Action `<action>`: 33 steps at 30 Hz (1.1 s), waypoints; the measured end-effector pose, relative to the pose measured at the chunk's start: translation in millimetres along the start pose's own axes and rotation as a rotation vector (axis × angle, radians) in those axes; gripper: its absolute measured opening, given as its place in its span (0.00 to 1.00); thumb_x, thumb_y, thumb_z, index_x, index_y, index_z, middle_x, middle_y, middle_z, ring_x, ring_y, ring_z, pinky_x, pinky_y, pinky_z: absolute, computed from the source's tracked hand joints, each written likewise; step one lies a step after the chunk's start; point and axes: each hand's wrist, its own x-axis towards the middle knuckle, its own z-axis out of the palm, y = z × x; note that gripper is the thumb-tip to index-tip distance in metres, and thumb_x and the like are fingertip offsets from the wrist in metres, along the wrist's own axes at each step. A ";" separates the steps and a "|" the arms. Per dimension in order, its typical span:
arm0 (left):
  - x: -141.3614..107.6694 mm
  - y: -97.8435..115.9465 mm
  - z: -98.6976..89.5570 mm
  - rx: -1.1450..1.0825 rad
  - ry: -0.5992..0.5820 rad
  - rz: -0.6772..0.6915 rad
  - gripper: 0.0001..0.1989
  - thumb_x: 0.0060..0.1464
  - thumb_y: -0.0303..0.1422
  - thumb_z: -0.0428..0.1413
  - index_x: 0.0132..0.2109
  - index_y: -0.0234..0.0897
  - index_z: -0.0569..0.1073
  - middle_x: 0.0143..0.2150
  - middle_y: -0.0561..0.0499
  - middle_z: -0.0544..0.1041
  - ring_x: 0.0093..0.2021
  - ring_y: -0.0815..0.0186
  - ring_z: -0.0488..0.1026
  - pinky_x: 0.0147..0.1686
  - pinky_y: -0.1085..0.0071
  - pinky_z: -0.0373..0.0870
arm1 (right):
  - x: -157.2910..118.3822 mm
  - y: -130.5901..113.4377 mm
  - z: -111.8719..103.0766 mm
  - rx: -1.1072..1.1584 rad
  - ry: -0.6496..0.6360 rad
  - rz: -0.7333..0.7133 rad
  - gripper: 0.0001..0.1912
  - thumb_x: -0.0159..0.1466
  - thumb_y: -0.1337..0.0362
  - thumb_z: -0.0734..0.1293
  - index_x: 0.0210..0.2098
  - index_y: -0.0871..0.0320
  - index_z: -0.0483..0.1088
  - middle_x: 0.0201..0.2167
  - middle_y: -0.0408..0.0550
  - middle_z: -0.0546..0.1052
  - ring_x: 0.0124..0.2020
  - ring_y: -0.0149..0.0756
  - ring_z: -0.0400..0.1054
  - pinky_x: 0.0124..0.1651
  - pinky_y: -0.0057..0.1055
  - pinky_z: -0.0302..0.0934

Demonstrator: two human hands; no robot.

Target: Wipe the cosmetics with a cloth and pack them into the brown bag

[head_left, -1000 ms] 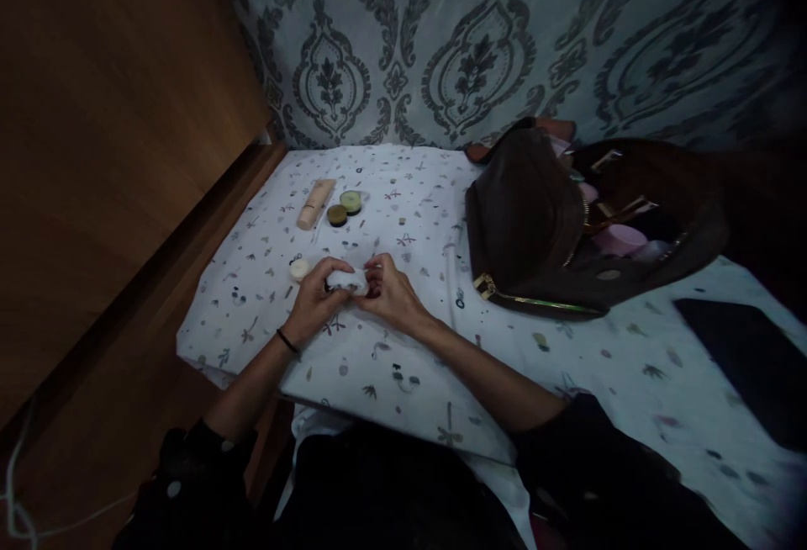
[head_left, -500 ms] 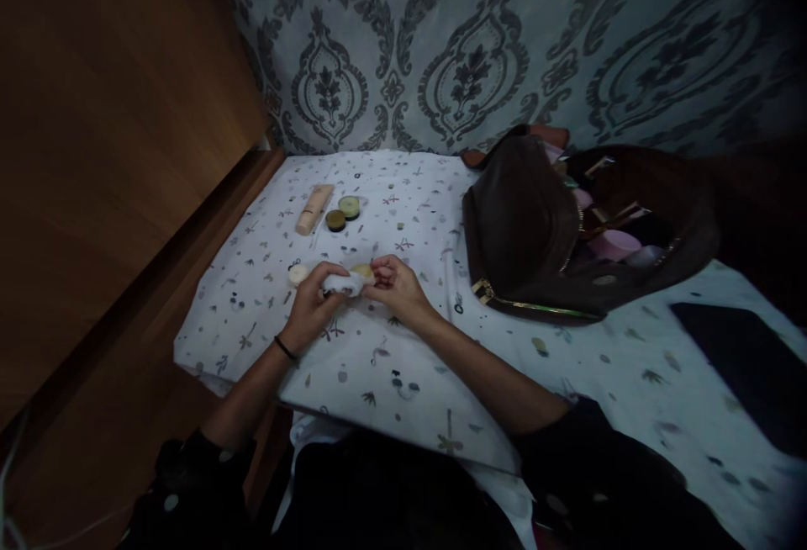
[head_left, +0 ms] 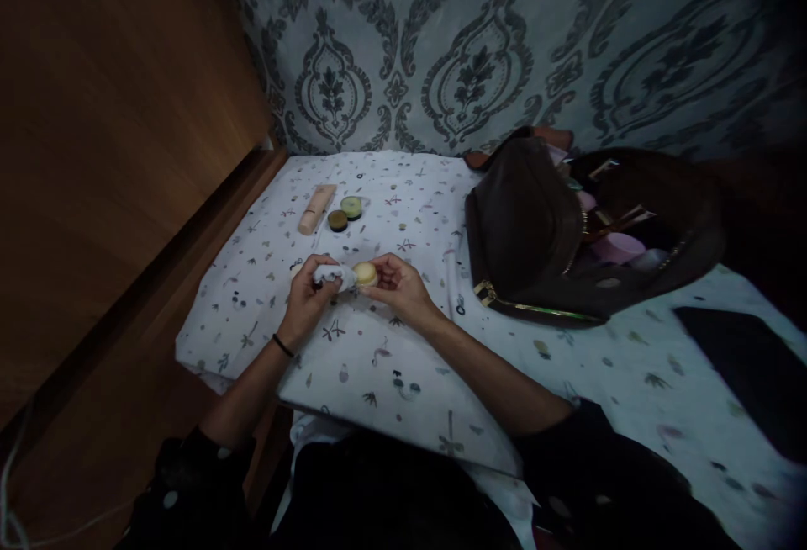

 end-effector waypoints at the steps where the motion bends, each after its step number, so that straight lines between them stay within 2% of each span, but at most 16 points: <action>1: 0.3 0.7 0.0 0.007 0.011 0.006 0.10 0.51 0.35 0.60 0.39 0.38 0.70 0.34 0.54 0.70 0.31 0.69 0.66 0.30 0.74 0.63 | -0.2 0.1 -0.1 -0.002 -0.002 -0.007 0.26 0.43 0.59 0.80 0.37 0.55 0.67 0.36 0.42 0.77 0.36 0.32 0.72 0.42 0.31 0.67; 11: -2.8 -0.6 0.9 0.105 -0.012 0.061 0.08 0.53 0.35 0.59 0.40 0.39 0.70 0.36 0.53 0.72 0.32 0.68 0.67 0.32 0.73 0.64 | -0.6 2.5 -0.2 -0.066 -0.012 -0.023 0.22 0.45 0.60 0.78 0.36 0.56 0.68 0.34 0.42 0.77 0.32 0.32 0.70 0.37 0.30 0.67; 16: -3.4 0.1 3.3 0.156 -0.046 0.134 0.08 0.52 0.33 0.58 0.40 0.39 0.71 0.37 0.53 0.74 0.39 0.64 0.70 0.39 0.71 0.65 | -6.8 0.8 4.2 -0.271 -0.079 -0.053 0.18 0.49 0.62 0.74 0.38 0.57 0.70 0.27 0.39 0.72 0.26 0.29 0.65 0.30 0.26 0.62; 19: -2.5 1.5 3.7 0.156 -0.001 0.100 0.08 0.52 0.33 0.58 0.40 0.39 0.70 0.36 0.54 0.73 0.36 0.66 0.69 0.36 0.72 0.65 | -9.0 1.3 5.3 -0.310 -0.114 -0.078 0.18 0.50 0.61 0.74 0.39 0.57 0.70 0.27 0.38 0.71 0.27 0.30 0.65 0.32 0.27 0.62; 24: -1.6 1.4 1.9 0.099 0.030 0.036 0.09 0.52 0.34 0.59 0.40 0.39 0.69 0.32 0.56 0.69 0.28 0.69 0.65 0.28 0.74 0.62 | -6.0 3.0 3.9 -0.193 -0.071 -0.071 0.21 0.48 0.62 0.75 0.41 0.56 0.70 0.35 0.42 0.74 0.32 0.31 0.68 0.36 0.29 0.65; 29: -0.9 3.3 1.5 0.046 0.011 0.033 0.10 0.52 0.36 0.59 0.40 0.39 0.69 0.33 0.55 0.69 0.30 0.69 0.65 0.31 0.74 0.62 | -3.9 0.2 4.4 -0.016 -0.055 0.012 0.31 0.48 0.60 0.77 0.50 0.55 0.69 0.42 0.46 0.76 0.39 0.36 0.71 0.45 0.34 0.69; 33: -0.7 7.2 3.3 -0.006 0.041 -0.010 0.13 0.49 0.38 0.61 0.40 0.39 0.69 0.33 0.55 0.69 0.30 0.69 0.65 0.30 0.74 0.61 | -4.2 -5.1 5.1 0.199 0.035 0.077 0.28 0.47 0.56 0.79 0.44 0.53 0.70 0.42 0.45 0.76 0.43 0.39 0.73 0.51 0.40 0.70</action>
